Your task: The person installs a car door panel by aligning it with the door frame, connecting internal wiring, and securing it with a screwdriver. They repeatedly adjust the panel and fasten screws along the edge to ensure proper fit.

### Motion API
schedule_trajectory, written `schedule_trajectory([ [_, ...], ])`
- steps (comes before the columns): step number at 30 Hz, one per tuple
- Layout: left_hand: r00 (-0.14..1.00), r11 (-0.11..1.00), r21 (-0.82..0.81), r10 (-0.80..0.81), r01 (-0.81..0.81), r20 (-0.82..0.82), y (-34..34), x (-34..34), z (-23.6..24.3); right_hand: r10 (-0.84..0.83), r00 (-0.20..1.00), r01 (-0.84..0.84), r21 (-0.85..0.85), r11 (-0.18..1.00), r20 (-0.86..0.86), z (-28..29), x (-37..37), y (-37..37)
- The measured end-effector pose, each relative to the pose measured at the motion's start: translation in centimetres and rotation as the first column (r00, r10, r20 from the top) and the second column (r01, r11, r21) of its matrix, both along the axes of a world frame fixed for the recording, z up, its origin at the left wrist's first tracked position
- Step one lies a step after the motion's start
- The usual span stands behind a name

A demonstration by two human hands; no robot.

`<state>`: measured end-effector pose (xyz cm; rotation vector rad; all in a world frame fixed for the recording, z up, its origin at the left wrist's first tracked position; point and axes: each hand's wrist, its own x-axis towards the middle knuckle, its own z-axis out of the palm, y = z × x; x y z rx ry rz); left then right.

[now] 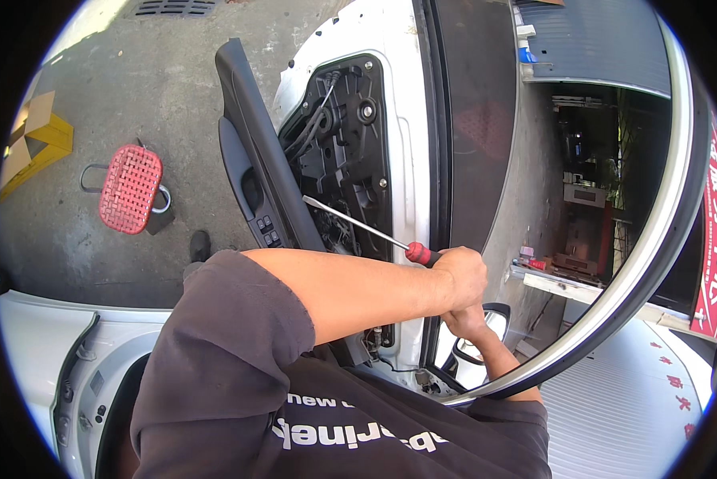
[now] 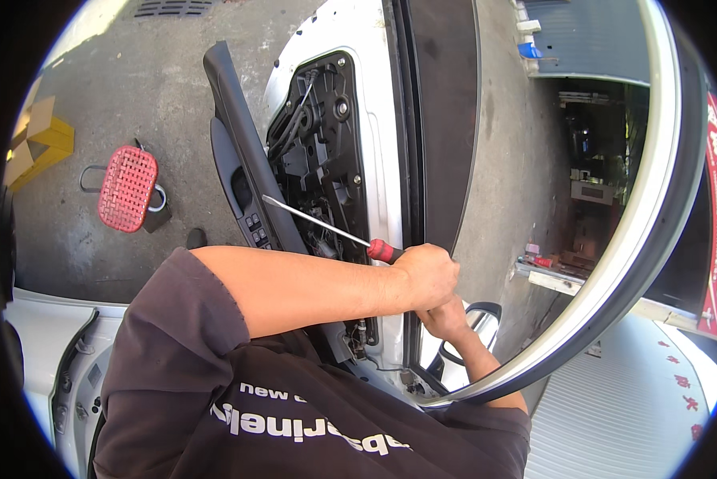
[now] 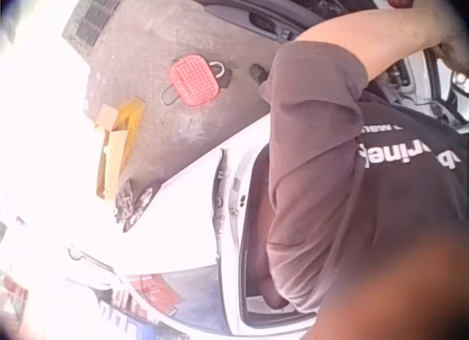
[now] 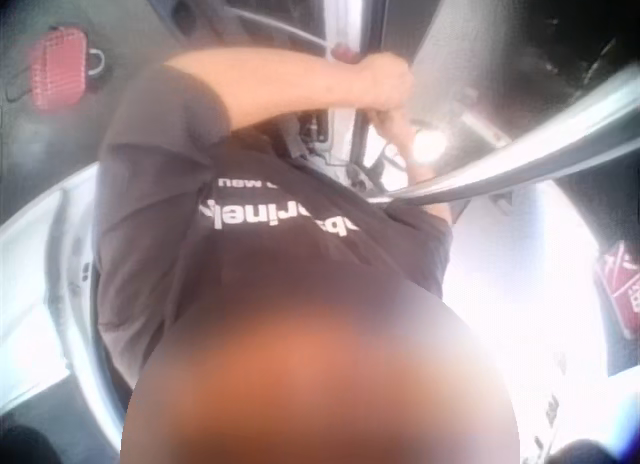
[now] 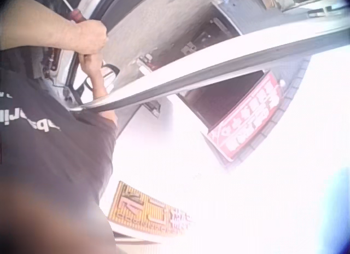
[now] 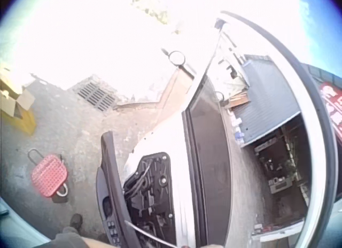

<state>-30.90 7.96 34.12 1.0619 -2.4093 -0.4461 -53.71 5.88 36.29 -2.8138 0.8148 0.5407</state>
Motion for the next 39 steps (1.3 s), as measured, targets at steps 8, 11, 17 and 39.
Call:
schedule_trajectory([
  [8,0.987,0.997,-0.061,-0.04,0.05,0.152,-0.8,-0.5,0.3,-0.167,0.963,0.15,-0.091,0.984,-0.214,0.1,0.6,0.6],
  [11,0.98,0.994,-0.087,-0.052,0.07,0.193,-1.1,-0.5,-0.2,-0.363,0.927,0.374,0.155,0.915,-0.09,3.1,-0.7,0.6],
  [17,0.978,0.984,-0.144,-0.077,0.106,0.196,-1.2,-0.1,0.2,-0.729,0.311,0.667,0.407,0.624,0.609,14.9,-8.5,9.5],
  [39,0.999,0.999,0.037,-0.03,0.028,0.039,-1.7,-1.7,-0.2,-0.391,0.793,0.517,-0.178,0.837,0.467,5.8,25.0,-8.3],
])
